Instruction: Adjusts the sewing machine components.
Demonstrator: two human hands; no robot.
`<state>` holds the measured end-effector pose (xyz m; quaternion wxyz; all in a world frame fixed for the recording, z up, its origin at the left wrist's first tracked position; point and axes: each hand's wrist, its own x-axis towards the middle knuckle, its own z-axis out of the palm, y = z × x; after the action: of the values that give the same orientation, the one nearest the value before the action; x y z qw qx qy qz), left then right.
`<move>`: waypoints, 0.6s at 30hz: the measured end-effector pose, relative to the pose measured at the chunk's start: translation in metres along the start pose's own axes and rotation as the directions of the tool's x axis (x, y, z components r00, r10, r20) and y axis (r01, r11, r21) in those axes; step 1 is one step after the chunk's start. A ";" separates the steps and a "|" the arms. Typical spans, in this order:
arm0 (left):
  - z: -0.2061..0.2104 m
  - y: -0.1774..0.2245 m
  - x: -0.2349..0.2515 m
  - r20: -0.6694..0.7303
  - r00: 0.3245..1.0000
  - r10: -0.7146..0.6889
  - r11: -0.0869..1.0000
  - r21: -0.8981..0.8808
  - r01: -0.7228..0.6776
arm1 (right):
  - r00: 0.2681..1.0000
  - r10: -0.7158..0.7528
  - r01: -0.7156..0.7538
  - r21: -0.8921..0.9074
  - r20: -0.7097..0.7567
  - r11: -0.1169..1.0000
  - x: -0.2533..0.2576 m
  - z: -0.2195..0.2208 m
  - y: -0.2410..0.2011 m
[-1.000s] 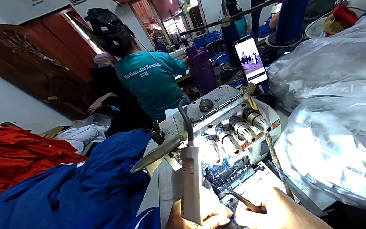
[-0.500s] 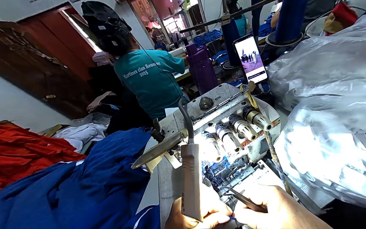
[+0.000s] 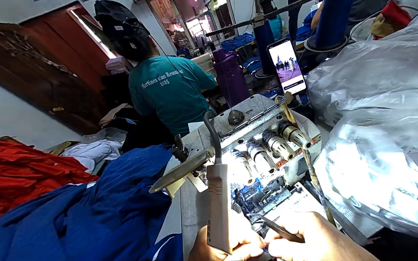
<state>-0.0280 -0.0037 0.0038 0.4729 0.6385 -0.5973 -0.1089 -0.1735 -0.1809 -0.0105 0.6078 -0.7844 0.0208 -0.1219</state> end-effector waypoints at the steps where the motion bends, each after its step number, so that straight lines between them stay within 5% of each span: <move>1: 0.000 0.000 0.000 0.005 1.000 0.006 1.000 0.008 -0.006 | 1.000 0.013 -0.013 -0.003 0.002 1.000 0.000 0.001 -0.001; 18: 0.000 -0.001 0.000 0.010 1.000 -0.009 0.998 -0.064 0.009 | 0.998 0.065 -0.063 0.102 -0.010 0.993 -0.001 0.002 0.006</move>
<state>-0.0278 -0.0034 0.0033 0.4897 0.6253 -0.5929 -0.1329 -0.1737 -0.1802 -0.0167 0.6504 -0.7505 0.0437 -0.1085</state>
